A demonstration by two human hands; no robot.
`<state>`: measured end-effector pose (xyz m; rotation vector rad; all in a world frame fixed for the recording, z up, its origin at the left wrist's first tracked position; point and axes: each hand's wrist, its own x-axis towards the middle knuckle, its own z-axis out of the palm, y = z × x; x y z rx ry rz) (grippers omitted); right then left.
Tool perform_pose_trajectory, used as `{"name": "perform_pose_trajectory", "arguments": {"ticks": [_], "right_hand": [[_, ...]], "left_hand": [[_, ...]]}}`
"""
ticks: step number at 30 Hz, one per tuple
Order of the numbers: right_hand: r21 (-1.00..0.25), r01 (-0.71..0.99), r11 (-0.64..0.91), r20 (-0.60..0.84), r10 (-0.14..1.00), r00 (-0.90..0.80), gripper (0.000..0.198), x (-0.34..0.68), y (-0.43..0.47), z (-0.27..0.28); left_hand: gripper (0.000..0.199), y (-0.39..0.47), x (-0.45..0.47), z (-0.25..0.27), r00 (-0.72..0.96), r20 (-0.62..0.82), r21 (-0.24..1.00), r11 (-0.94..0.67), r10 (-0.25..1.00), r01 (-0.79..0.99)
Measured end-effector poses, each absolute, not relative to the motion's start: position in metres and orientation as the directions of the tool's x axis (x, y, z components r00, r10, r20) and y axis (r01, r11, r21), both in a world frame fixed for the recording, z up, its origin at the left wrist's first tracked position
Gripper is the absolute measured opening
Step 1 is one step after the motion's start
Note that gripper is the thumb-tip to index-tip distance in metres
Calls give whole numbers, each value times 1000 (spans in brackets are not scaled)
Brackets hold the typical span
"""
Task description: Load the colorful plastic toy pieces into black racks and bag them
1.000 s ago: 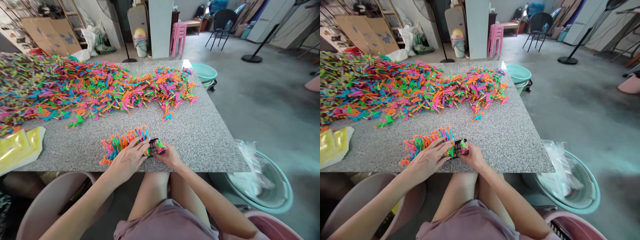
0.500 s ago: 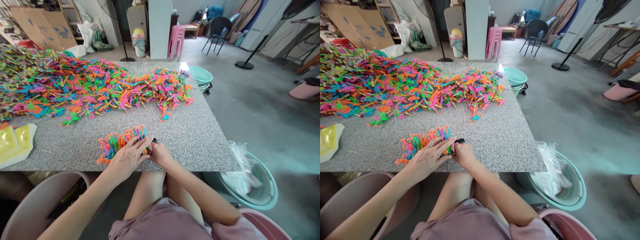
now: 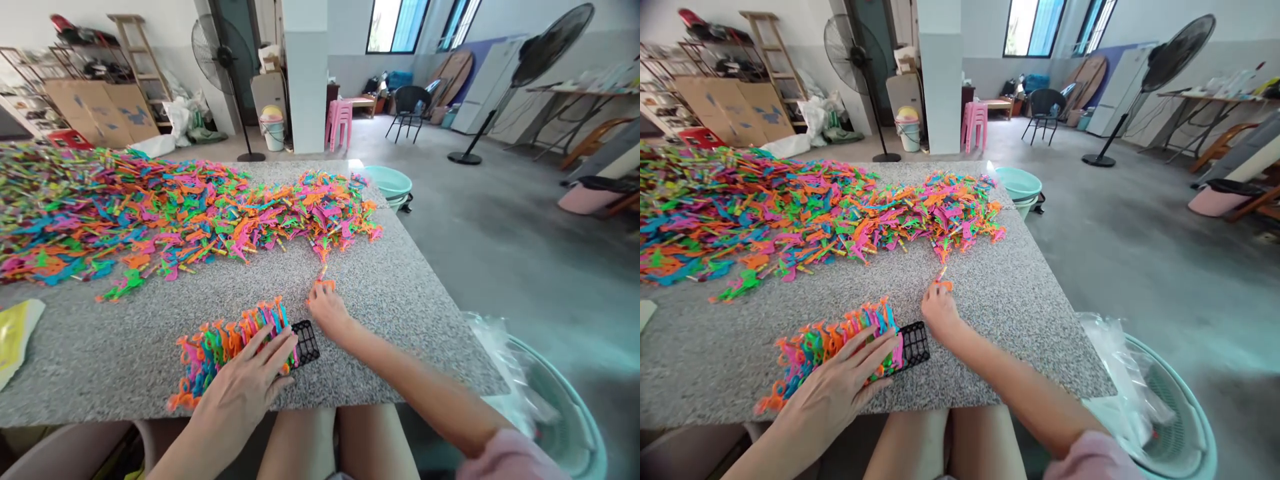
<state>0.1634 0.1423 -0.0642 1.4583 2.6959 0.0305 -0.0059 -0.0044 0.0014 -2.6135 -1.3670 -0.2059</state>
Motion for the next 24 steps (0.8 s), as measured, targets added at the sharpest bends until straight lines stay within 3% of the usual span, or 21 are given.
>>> {"name": "perform_pose_trajectory", "arguments": {"ticks": [5, 7, 10, 13, 16, 20, 22, 24], "right_hand": [[128, 716, 686, -34, 725, -688, 30, 164, 156, -52], [150, 644, 750, -88, 659, -747, 27, 169, 183, -47], [77, 573, 816, -177, 577, -798, 25, 181, 214, -47], [-85, 643, 761, -97, 636, -766, 26, 204, 218, -51], [-392, 715, 579, 30, 784, -620, 20, 224, 197, -58], [-808, 520, 278, -31, 861, -508, 14, 215, 149, -72], [-897, 399, 189, -36, 868, -495, 19, 195, 128, -79], [-915, 353, 195, -10, 864, -504, 22, 175, 116, -84]], "left_hand": [[38, -3, -6, 5, 556, 213, -87, -551, 803, 830], [38, -4, -6, 5, 555, 217, -77, -553, 803, 830], [41, -5, -6, 5, 533, 205, -41, -536, 821, 843], [41, -6, -5, 7, 525, 191, -18, -531, 830, 847], [40, -6, -6, 9, 531, 171, 10, -540, 830, 841], [46, -5, -9, 10, 494, 147, 58, -506, 857, 861], [46, -6, -10, 10, 487, 137, 58, -497, 863, 866], [46, -6, -10, 10, 482, 130, 47, -491, 866, 870]]}}
